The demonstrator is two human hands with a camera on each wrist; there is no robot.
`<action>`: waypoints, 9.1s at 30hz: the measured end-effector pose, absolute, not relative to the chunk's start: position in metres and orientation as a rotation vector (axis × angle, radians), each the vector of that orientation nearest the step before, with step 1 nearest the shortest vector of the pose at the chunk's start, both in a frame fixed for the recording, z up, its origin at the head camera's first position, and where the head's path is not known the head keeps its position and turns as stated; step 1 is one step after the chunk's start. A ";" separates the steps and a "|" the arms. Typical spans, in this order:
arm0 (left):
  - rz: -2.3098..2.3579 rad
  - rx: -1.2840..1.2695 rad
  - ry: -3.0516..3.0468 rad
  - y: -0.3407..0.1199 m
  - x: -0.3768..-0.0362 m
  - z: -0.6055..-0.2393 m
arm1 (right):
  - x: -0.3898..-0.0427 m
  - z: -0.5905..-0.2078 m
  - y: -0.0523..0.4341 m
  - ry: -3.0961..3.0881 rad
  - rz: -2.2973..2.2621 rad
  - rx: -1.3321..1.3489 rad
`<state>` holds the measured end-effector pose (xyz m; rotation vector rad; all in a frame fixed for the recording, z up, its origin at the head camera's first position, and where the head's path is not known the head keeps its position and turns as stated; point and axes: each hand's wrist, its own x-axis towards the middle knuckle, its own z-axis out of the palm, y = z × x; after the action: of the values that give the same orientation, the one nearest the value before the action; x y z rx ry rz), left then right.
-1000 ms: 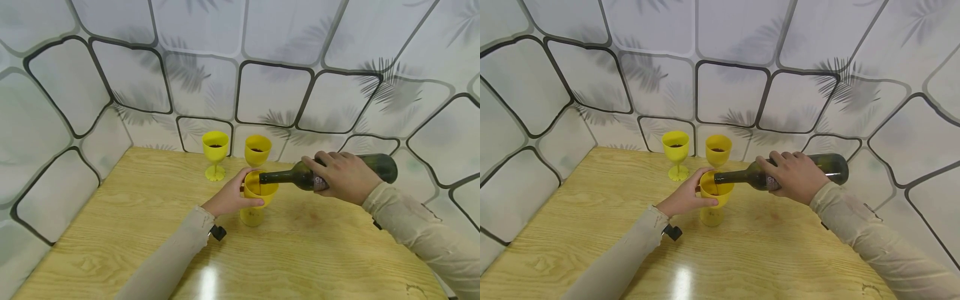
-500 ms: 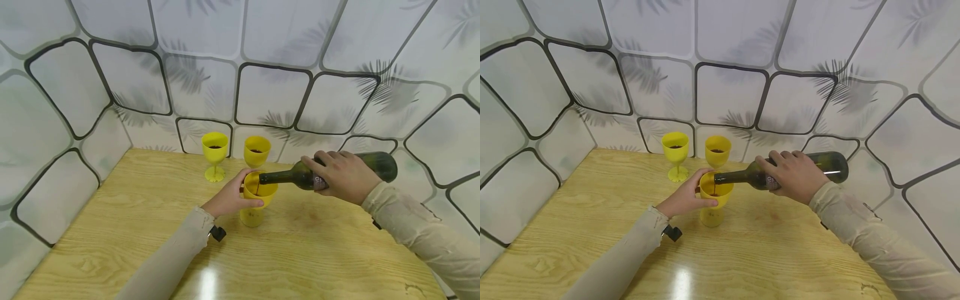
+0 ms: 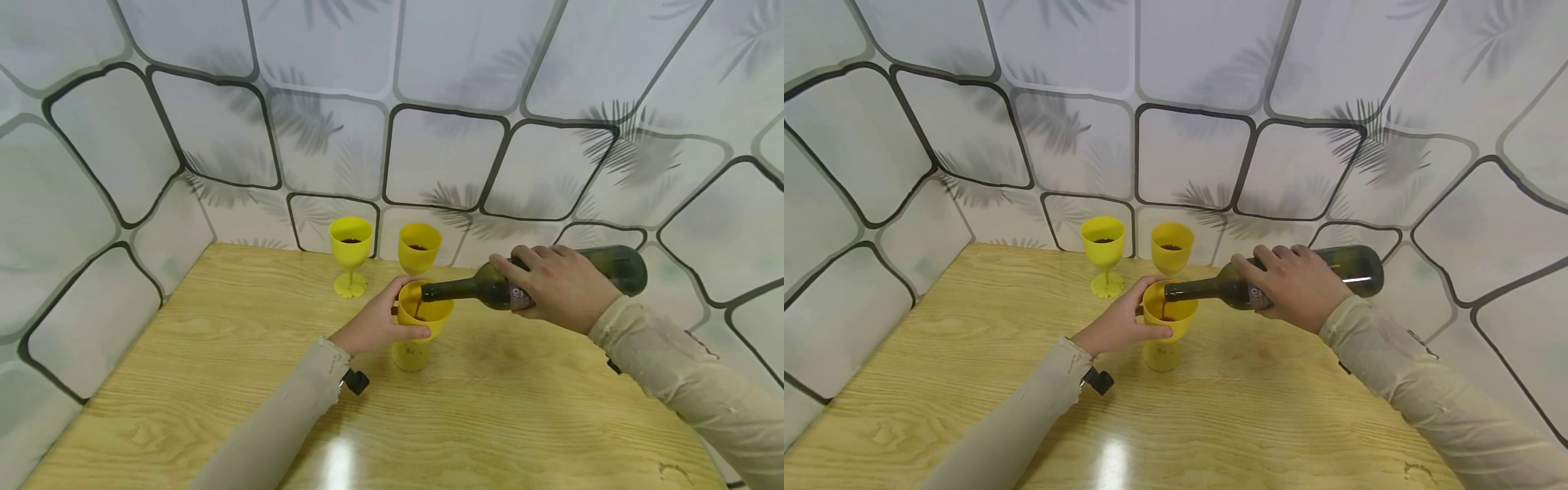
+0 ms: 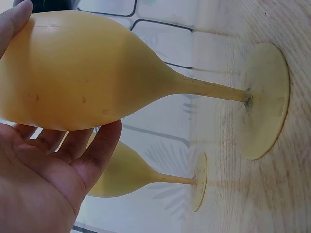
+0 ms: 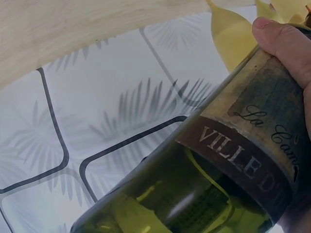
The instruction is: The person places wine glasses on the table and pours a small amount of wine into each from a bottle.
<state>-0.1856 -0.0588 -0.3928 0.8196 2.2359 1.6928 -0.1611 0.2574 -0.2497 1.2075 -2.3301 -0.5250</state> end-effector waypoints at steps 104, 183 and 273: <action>1.694 0.837 2.244 -0.058 -0.187 -0.394 | -0.164 -0.239 0.249 -2.272 -0.563 1.186; 1.725 0.867 2.218 -0.058 -0.185 -0.394 | -0.159 -0.239 0.237 -2.189 -0.658 1.216; 1.701 0.850 2.241 -0.058 -0.187 -0.398 | -0.159 -0.327 0.273 -2.449 0.339 0.699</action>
<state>-0.1867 -0.0578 -0.3976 0.8504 2.2406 1.7005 -0.1592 0.2730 -0.3274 0.6987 -2.4493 0.3392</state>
